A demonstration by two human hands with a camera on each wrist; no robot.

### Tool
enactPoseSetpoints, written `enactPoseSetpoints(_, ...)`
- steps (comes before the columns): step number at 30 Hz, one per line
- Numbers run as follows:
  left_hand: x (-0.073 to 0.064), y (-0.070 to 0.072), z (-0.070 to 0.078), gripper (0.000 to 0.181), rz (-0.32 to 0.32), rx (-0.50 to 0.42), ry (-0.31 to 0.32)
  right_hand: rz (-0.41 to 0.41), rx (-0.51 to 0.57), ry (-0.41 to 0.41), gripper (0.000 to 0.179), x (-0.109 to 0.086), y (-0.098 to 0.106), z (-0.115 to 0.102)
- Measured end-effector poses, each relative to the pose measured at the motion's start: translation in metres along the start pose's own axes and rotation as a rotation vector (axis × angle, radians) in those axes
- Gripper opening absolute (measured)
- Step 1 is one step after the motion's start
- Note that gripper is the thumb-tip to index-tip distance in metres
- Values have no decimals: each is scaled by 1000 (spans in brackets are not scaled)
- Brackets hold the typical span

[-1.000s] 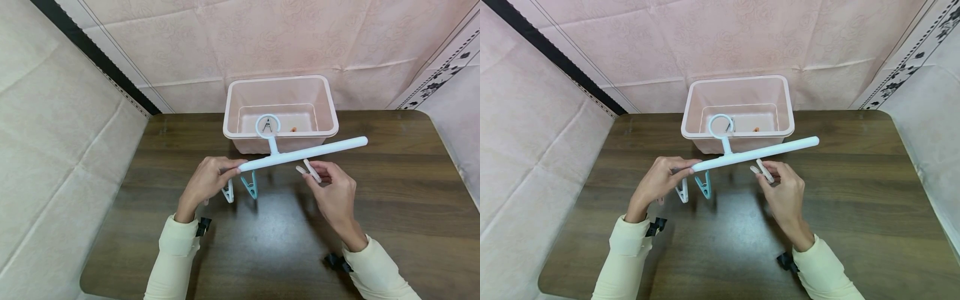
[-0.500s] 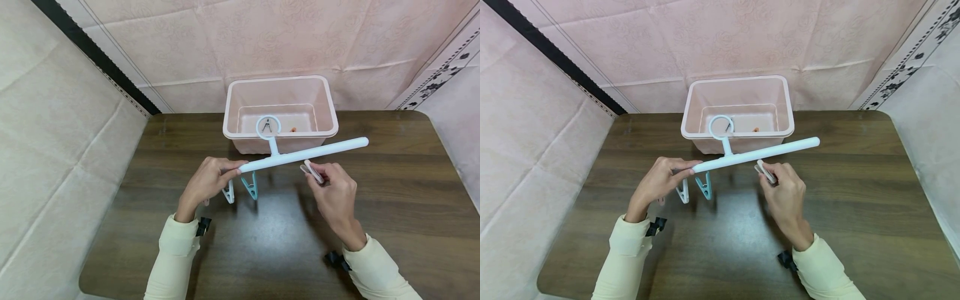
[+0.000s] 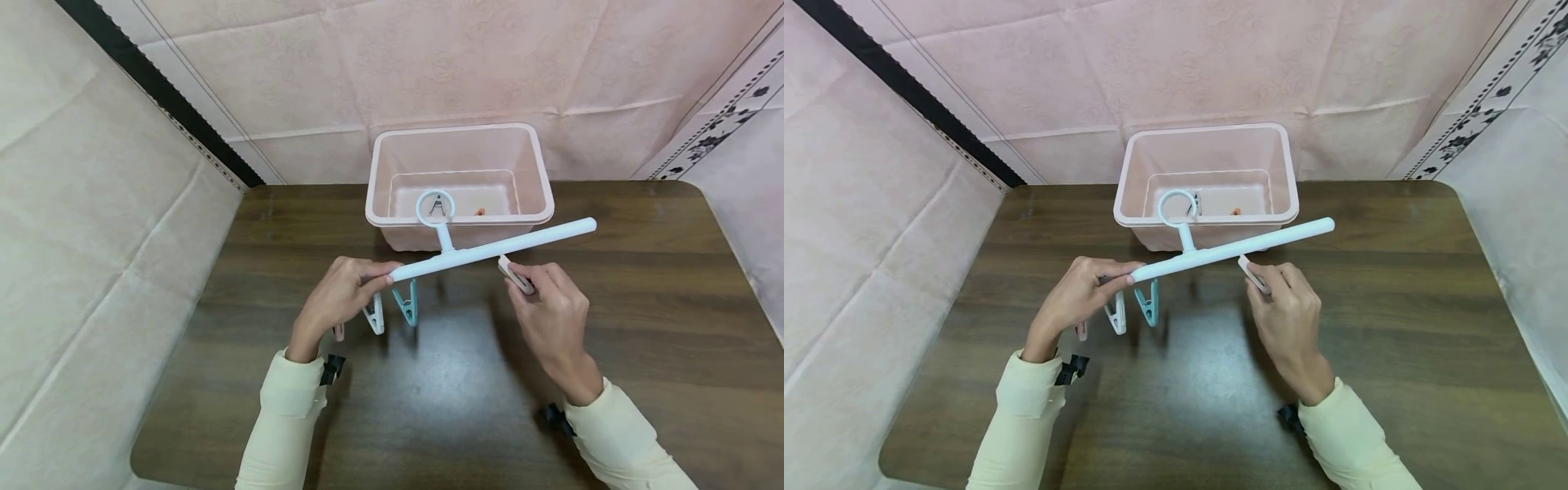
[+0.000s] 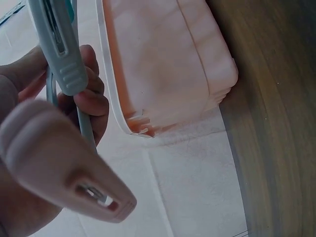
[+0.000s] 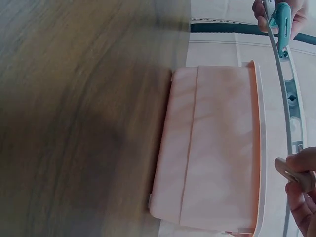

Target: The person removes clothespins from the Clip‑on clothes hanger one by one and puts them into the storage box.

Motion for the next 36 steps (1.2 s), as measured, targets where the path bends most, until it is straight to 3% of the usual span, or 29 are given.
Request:
enactPoseSetpoints(14, 2, 0, 2, 28, 9, -10, -4, 31, 17, -18, 20, -3, 9, 8)
enactPoseSetpoints(36, 2, 2, -1, 30, 31, 9, 35, -10, 56, 3, 25, -8, 11, 3)
Point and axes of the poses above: each hand's wrist, its own x-axis towards the middle knuckle, its own y-axis out of the back of the hand, z = x × y, the point moved 8 cm from there along x, towards the middle knuckle
